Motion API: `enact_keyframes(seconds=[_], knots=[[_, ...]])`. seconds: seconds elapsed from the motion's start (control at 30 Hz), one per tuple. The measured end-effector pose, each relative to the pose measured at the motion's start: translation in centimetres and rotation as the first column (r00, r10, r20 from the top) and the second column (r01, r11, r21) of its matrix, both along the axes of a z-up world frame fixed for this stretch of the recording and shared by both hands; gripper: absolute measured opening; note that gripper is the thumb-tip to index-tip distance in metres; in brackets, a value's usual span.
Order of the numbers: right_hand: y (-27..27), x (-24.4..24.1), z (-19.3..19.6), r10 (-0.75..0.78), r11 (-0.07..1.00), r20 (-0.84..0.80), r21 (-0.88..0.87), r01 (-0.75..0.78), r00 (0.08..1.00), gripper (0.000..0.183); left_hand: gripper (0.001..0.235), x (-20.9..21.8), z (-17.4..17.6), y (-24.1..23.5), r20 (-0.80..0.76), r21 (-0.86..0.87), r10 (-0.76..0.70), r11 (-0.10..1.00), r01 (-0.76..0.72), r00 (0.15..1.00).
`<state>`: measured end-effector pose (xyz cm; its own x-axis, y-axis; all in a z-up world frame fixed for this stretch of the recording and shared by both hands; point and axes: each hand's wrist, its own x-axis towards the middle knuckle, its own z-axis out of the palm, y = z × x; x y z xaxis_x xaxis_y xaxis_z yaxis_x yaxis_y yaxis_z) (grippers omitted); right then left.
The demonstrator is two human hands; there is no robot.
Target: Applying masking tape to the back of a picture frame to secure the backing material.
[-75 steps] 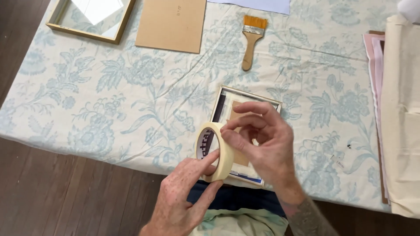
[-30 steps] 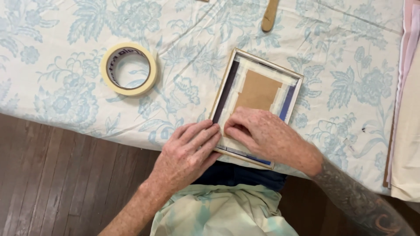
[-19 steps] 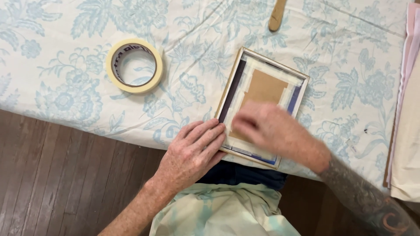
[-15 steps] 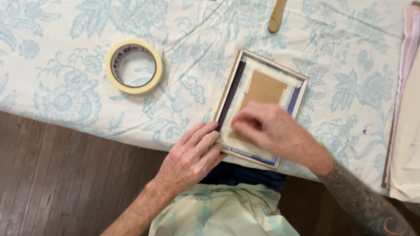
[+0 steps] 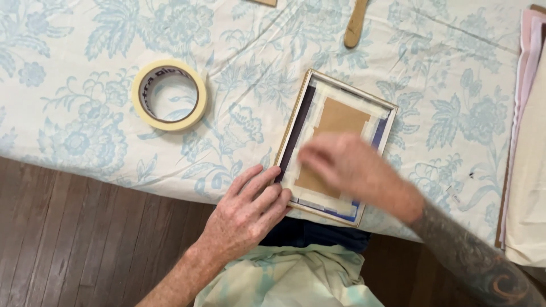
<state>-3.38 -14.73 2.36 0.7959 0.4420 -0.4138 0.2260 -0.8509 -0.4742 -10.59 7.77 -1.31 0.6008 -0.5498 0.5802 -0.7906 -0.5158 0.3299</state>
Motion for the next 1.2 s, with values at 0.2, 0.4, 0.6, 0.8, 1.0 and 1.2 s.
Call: enact_keyframes(seconds=[0.2,0.4,0.6,0.8,1.0,1.2], knots=[[-0.1,4.3,1.1,-0.147,0.979,-0.078,-0.152,0.134,0.986,0.018,0.012,0.0,0.0,-0.5,-0.021,-0.004,-0.008,1.0,0.008,1.0],[-2.8,7.5,-0.6,-0.01,1.0,0.164,-0.022,0.014,0.986,0.019,0.016,0.0,0.1,-0.3,-0.037,0.024,-0.015,1.0,0.016,0.999],[-3.3,8.4,-1.6,-0.024,1.0,0.187,-0.009,0.026,0.982,0.025,0.02,0.5,-0.2,-0.4,-0.013,0.036,-0.018,0.999,0.018,1.0],[-2.3,6.9,-0.4,-0.113,0.994,0.084,-0.002,0.113,0.99,0.018,0.024,0.2,0.2,-0.5,-0.075,0.095,-0.031,0.995,0.038,0.997],[-1.1,5.0,0.6,-0.144,0.989,0.05,-0.013,0.145,0.988,0.019,0.024,0.0,0.2,-0.7,-0.079,0.081,-0.018,0.996,0.025,0.997],[-1.6,0.6,0.9,0.123,0.992,-0.02,0.028,-0.123,0.992,0.012,0.027,-0.4,0.2,-0.8,-0.033,0.143,0.003,0.99,0.002,0.999]])
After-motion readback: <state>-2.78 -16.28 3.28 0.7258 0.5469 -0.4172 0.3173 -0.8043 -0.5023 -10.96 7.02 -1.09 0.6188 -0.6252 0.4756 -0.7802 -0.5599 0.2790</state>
